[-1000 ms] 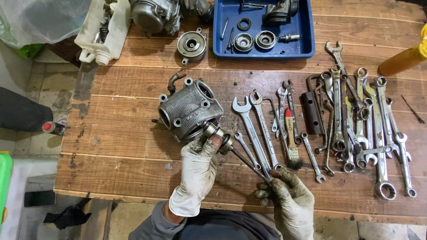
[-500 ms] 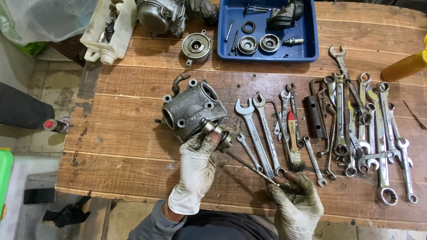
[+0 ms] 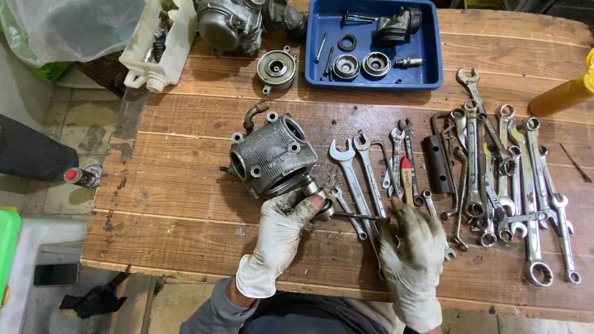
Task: Applying lubricant to motorcycle engine components and inspecting the assembly on a workbench.
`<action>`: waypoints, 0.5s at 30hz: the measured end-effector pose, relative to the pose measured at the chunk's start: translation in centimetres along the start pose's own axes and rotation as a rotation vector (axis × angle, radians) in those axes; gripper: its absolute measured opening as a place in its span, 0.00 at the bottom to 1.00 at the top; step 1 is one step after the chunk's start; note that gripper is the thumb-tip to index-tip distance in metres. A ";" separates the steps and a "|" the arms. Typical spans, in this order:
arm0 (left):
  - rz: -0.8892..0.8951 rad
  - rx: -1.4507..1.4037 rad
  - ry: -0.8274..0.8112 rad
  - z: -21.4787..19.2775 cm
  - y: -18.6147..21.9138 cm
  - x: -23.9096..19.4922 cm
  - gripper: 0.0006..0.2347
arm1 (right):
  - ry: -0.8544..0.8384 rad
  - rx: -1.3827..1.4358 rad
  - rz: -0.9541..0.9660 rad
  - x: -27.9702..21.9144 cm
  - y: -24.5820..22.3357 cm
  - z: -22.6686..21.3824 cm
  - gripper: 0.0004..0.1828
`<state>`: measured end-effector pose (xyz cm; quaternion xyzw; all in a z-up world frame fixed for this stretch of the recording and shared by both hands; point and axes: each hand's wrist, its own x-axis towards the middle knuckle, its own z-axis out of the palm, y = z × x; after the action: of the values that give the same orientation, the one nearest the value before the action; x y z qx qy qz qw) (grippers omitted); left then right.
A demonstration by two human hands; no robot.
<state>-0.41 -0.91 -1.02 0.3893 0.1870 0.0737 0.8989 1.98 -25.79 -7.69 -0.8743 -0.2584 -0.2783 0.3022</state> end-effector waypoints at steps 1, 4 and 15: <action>-0.064 0.012 0.012 -0.2 -0.1 0.0 0.13 | -0.002 -0.168 -0.216 -0.2 2.2 0.8 0.43; -0.142 0.038 -0.049 -0.9 -0.8 0.1 0.13 | -0.035 -0.045 -0.168 3.6 -0.8 -0.3 0.31; -0.296 0.440 -0.148 0.6 0.3 -0.6 0.08 | -0.199 0.433 0.017 9.2 -6.2 -0.2 0.28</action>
<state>-0.72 -1.23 -0.27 0.5478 0.1871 -0.1293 0.8051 4.63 -19.11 0.73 -0.8143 -0.3333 -0.1261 0.4581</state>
